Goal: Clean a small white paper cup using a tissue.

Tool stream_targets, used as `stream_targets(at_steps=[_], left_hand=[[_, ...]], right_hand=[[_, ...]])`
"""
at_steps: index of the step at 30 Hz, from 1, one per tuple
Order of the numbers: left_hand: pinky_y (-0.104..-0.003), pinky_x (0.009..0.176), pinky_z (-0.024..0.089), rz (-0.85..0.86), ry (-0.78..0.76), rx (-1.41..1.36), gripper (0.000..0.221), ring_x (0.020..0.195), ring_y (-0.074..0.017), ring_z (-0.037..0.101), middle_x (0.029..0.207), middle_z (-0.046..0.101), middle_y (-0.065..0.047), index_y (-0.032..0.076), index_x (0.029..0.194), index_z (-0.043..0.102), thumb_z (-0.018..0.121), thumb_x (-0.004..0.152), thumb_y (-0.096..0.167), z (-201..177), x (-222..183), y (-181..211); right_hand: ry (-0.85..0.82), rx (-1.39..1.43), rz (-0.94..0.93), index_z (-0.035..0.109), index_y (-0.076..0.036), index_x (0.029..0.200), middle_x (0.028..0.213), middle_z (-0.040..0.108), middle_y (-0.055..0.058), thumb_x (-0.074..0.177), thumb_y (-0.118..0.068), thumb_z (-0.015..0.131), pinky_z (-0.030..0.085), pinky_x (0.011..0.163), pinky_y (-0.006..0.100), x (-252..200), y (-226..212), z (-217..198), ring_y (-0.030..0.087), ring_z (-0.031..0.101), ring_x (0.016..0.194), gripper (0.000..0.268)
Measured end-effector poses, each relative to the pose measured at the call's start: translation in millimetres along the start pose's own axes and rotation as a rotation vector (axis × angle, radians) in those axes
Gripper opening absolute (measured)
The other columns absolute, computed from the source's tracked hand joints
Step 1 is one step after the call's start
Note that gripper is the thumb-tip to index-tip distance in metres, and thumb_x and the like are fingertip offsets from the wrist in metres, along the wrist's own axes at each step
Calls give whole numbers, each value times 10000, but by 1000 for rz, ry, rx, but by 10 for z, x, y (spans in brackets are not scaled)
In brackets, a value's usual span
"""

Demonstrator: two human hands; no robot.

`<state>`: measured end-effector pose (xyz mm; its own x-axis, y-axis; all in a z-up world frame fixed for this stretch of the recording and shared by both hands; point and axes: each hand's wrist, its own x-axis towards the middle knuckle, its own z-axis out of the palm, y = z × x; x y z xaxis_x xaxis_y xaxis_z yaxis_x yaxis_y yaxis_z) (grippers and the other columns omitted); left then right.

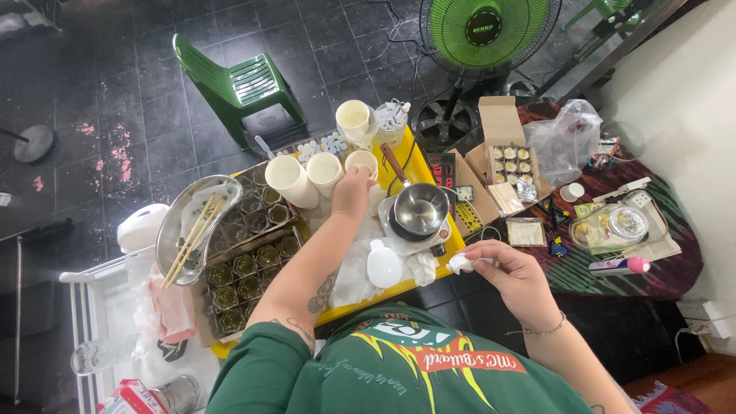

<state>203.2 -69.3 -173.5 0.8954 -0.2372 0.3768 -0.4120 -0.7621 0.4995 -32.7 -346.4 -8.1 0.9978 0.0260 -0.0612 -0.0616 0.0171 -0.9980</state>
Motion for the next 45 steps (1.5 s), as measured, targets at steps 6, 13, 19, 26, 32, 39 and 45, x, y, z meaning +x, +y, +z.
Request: stream_targets(at_steps=[6,13,19,26,32,39,45], left_hand=[[-417,668,512,125,124,16,171,764,-296,660,901,640,-46,146,936,684,816,919,253,-736,-226,508],[-478,935,413,254,350,-74,210,1023,-264,558,984,547,-6,212,852,739,918,780,295,-1428,-594,647],[-426,1126,537,316,371,-357,281,1352,-396,527,1344,389,-156,175,902,641,902,823,105,-1671,-921,677],[-428,1081,540,319,279,-517,837,1308,-346,592,1352,488,-151,181,1379,396,923,743,45,-2068,-1071,984],[-427,1117,507,357,114,-887,948,1336,-292,587,1426,548,-168,160,1475,330,927,748,45,-2316,-1246,1064],[-406,1092,539,233,173,-917,511,1300,-287,589,1440,534,-166,128,1426,435,693,1006,267,-2323,-1400,965],[-490,1025,534,604,369,-339,573,1190,-376,585,1356,514,-149,163,1320,476,803,907,387,-2529,-1363,1078]], right_hand=[[12,85,86,724,36,1112,1130,714,69,979,-12,620,531,938,278,43,15,22,137,671,1024,176],[-10,73,94,723,17,1137,1095,728,44,980,-56,647,524,887,244,149,-20,153,98,658,993,189],[73,67,187,721,22,1217,1057,712,115,1045,-22,651,396,655,284,263,-99,377,154,533,814,190],[-192,-260,-620,716,-90,1100,1233,674,75,953,-31,705,577,992,316,359,-744,1188,187,678,1186,159],[-491,-818,-1131,763,-92,1077,1205,651,58,772,-66,737,405,1192,545,577,-754,1423,272,658,1204,307],[-644,-853,-1049,686,-4,1108,1251,637,121,752,-20,680,368,1224,539,461,-830,1642,346,627,1238,357],[-851,-239,-413,674,-1,1256,1373,651,126,844,61,550,526,1065,368,408,-930,1617,315,674,1260,435]])
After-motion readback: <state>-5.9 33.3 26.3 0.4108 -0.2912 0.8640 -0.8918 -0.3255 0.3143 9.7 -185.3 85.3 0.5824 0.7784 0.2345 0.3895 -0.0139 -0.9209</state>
